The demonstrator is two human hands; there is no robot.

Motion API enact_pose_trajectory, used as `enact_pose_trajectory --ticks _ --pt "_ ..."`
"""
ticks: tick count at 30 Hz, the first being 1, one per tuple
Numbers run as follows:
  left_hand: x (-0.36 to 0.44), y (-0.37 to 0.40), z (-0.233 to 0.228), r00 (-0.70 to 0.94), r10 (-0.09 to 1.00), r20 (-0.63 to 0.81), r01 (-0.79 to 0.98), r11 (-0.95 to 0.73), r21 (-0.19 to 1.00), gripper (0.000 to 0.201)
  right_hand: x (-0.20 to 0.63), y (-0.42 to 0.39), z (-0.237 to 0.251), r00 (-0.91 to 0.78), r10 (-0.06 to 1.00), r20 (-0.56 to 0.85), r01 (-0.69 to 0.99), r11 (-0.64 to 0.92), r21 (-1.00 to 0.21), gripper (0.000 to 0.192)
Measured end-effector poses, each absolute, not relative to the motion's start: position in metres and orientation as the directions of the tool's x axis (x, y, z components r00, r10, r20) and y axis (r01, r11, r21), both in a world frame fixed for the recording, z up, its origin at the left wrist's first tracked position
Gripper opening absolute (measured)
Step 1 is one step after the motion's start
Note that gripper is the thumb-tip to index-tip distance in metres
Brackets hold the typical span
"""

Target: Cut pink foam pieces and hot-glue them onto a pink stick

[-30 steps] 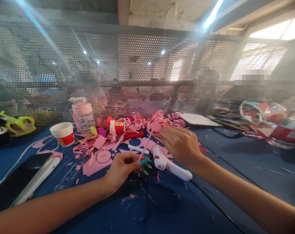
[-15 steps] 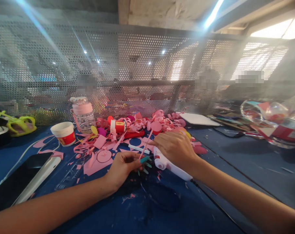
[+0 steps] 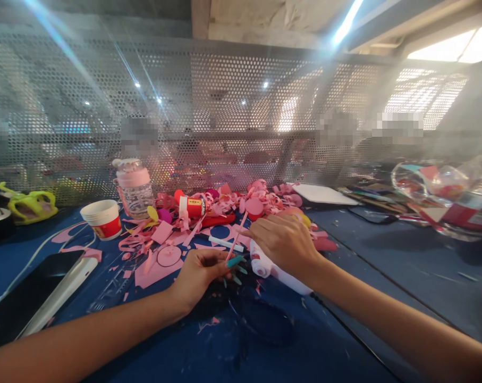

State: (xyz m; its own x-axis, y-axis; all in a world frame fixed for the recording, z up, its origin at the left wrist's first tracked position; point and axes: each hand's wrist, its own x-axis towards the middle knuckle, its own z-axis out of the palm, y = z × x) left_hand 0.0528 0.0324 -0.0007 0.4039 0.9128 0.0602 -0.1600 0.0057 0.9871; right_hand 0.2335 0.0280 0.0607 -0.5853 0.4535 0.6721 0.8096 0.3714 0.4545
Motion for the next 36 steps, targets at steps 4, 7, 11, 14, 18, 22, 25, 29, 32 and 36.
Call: enact_pose_trajectory --ticks 4,7,11,14,18,22,25,29,32,36 --pt "0.053 0.032 -0.001 0.422 0.905 0.045 -0.188 0.039 0.981 0.020 0.237 0.028 0.064 -0.528 0.422 0.738 0.848 0.320 0.423 0.040" --pt "0.053 0.033 -0.003 0.432 0.900 0.054 -0.195 0.035 0.980 0.020 0.241 0.030 0.068 -0.475 0.395 0.786 0.879 0.253 0.403 0.039" --pt "0.053 0.034 -0.003 0.432 0.900 0.061 -0.170 0.015 0.985 0.020 0.241 0.031 0.068 -0.480 0.383 0.789 0.876 0.248 0.413 0.038" --pt "0.052 0.033 -0.003 0.433 0.900 0.056 -0.174 0.023 0.984 0.020 0.236 0.030 0.064 -0.536 0.399 0.744 0.843 0.297 0.448 0.036" --pt "0.052 0.032 -0.002 0.436 0.898 0.055 -0.168 0.022 0.985 0.020 0.232 0.028 0.059 -0.606 0.435 0.666 0.794 0.390 0.467 0.034" --pt "0.054 0.033 -0.002 0.426 0.903 0.054 -0.165 0.020 0.986 0.019 0.236 0.027 0.064 -0.552 0.410 0.726 0.828 0.377 0.416 0.037" --pt "0.054 0.033 -0.002 0.429 0.901 0.060 -0.164 0.013 0.986 0.019 0.240 0.029 0.069 -0.477 0.375 0.795 0.876 0.281 0.393 0.039" --pt "0.053 0.033 -0.002 0.418 0.906 0.063 -0.169 0.010 0.986 0.019 0.242 0.031 0.069 -0.479 0.381 0.791 0.877 0.236 0.418 0.040" --pt "0.053 0.032 -0.002 0.414 0.908 0.065 -0.178 0.011 0.984 0.019 0.239 0.030 0.064 -0.503 0.433 0.748 0.864 0.271 0.424 0.037" --pt "0.054 0.032 -0.002 0.408 0.911 0.061 -0.185 0.017 0.982 0.019 0.235 0.028 0.062 -0.522 0.496 0.694 0.851 0.347 0.393 0.038"
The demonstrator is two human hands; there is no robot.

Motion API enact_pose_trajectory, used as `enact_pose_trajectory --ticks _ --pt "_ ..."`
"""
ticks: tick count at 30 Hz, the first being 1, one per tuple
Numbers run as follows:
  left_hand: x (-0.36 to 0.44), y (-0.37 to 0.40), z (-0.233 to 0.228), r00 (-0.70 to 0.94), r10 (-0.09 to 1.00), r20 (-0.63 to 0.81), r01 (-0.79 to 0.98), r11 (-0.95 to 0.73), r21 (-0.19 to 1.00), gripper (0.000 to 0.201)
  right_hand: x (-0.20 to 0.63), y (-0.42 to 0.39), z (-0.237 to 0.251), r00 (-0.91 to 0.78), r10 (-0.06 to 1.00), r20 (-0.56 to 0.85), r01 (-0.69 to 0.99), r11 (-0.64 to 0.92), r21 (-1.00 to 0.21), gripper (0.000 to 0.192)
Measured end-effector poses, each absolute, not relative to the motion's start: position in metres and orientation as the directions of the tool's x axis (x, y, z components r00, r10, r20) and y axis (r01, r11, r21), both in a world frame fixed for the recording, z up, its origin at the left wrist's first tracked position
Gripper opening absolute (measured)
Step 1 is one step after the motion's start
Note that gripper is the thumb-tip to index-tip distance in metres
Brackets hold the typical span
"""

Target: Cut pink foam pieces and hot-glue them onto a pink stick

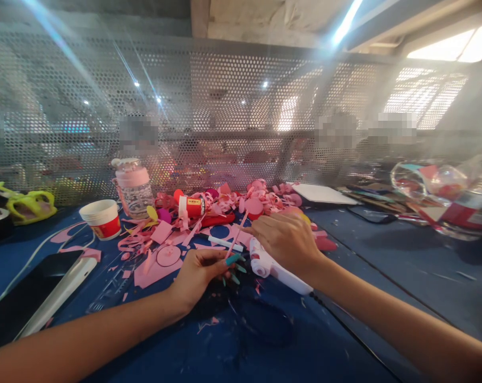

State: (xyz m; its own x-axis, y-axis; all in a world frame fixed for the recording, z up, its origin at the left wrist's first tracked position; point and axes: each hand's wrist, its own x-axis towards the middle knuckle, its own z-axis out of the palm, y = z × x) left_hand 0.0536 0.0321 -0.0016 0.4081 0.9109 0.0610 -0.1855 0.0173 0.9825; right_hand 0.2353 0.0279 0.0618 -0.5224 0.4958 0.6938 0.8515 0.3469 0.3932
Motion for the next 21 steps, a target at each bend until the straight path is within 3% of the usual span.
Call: enact_pose_trajectory --ticks 4,7,12,21 --pt "0.0539 0.0332 -0.0027 0.395 0.917 0.053 -0.185 0.024 0.982 0.019 0.2353 0.0263 0.0652 -0.449 0.555 0.700 0.883 0.395 0.254 0.042" --pt "0.0542 0.0333 -0.0026 0.384 0.922 0.042 -0.187 0.033 0.982 0.019 0.2368 0.0264 0.0677 -0.344 0.606 0.717 0.929 0.333 0.165 0.042" --pt "0.0545 0.0318 -0.0013 0.358 0.932 0.055 -0.168 0.006 0.986 0.021 0.2386 0.0291 0.0677 -0.265 0.680 0.684 0.963 0.229 0.145 0.043" --pt "0.0549 0.0318 -0.0016 0.344 0.935 0.087 -0.171 -0.028 0.985 0.021 0.2382 0.0290 0.0673 -0.278 0.676 0.682 0.956 0.263 0.129 0.046"
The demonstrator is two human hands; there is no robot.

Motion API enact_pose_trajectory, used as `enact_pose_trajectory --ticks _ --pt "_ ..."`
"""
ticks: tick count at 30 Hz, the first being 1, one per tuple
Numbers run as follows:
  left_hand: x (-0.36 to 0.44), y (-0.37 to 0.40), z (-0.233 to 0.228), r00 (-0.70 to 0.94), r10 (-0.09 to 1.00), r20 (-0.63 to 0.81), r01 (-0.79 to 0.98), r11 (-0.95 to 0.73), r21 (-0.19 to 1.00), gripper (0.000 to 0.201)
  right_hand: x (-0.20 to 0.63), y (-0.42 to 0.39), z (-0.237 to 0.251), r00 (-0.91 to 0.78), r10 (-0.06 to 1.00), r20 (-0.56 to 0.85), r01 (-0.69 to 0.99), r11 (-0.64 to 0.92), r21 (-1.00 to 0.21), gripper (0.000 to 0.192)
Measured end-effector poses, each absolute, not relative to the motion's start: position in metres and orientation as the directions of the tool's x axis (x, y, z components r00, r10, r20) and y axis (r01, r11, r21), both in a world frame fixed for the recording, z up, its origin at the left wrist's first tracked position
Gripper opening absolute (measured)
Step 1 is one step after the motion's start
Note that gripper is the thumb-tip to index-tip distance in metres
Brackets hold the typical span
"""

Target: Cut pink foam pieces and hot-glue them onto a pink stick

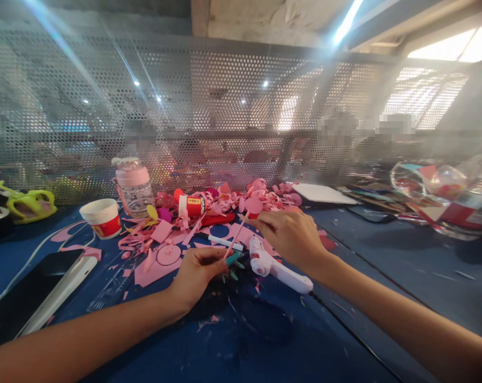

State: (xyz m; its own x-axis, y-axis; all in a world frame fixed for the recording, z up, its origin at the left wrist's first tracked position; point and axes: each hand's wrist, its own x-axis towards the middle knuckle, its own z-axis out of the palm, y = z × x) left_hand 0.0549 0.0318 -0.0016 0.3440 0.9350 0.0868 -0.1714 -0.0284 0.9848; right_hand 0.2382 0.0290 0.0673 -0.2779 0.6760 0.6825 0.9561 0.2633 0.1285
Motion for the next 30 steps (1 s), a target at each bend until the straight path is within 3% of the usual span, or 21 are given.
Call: enact_pose_trajectory --ticks 7,12,19,30 --pt "0.0543 0.0319 -0.0027 0.333 0.939 0.088 -0.168 -0.033 0.985 0.021 0.2361 0.0292 0.0639 -0.287 0.721 0.631 0.953 0.279 0.116 0.038" --pt "0.0542 0.0325 -0.0026 0.345 0.935 0.078 -0.153 -0.026 0.988 0.023 0.2337 0.0277 0.0635 -0.303 0.758 0.577 0.950 0.288 0.120 0.044" --pt "0.0553 0.0322 -0.0011 0.330 0.940 0.082 -0.153 -0.033 0.988 0.021 0.2395 0.0291 0.0685 -0.273 0.663 0.697 0.962 0.188 0.198 0.050" --pt "0.0551 0.0315 -0.0007 0.342 0.937 0.075 -0.187 -0.011 0.982 0.021 0.2434 0.0298 0.0711 -0.296 0.614 0.732 0.954 0.143 0.265 0.052"
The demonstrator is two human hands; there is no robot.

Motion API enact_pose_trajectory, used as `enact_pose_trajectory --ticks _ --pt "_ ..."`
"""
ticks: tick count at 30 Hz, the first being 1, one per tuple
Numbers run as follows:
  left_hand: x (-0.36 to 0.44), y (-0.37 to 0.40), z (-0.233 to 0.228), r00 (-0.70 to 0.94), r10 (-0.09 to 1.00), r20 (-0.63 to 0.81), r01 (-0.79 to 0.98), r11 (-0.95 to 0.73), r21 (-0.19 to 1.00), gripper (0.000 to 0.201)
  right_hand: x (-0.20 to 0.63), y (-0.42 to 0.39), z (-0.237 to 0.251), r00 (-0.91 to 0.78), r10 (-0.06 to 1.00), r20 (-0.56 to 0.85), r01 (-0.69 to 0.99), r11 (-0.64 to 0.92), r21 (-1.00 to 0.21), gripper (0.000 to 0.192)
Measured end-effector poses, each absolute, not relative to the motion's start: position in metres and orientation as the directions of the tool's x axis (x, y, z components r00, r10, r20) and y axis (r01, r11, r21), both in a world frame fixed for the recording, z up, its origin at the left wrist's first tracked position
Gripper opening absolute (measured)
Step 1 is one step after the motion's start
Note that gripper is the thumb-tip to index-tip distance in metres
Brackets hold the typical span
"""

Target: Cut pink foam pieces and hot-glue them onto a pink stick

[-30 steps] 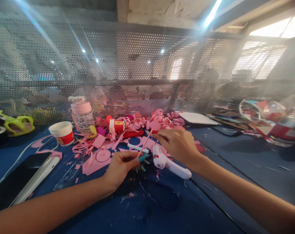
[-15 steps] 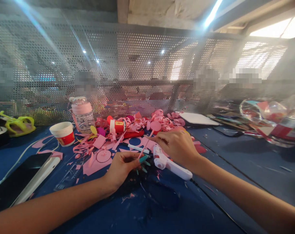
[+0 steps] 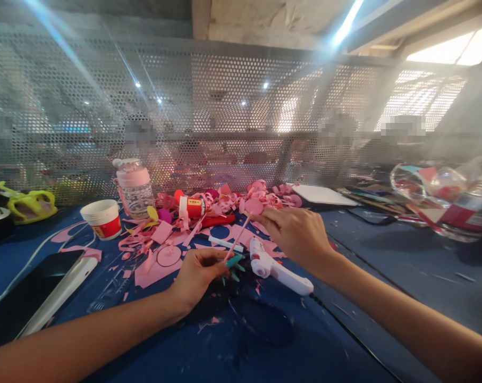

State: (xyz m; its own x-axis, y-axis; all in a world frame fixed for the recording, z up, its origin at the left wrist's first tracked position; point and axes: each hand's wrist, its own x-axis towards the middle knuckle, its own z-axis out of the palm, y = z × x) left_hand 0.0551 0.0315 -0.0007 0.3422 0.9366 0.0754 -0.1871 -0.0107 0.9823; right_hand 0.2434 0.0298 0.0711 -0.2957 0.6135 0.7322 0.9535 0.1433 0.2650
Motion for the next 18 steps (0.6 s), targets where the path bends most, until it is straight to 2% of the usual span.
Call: enact_pose_trajectory --ticks 11,18 --pt "0.0545 0.0331 -0.0043 0.353 0.930 0.100 -0.170 -0.041 0.985 0.022 0.2441 0.0304 0.0710 -0.305 0.588 0.749 0.952 0.161 0.261 0.052" --pt "0.0538 0.0316 -0.0030 0.372 0.923 0.097 -0.200 -0.023 0.980 0.019 0.2464 0.0334 0.0678 -0.351 0.539 0.766 0.935 0.163 0.315 0.049"
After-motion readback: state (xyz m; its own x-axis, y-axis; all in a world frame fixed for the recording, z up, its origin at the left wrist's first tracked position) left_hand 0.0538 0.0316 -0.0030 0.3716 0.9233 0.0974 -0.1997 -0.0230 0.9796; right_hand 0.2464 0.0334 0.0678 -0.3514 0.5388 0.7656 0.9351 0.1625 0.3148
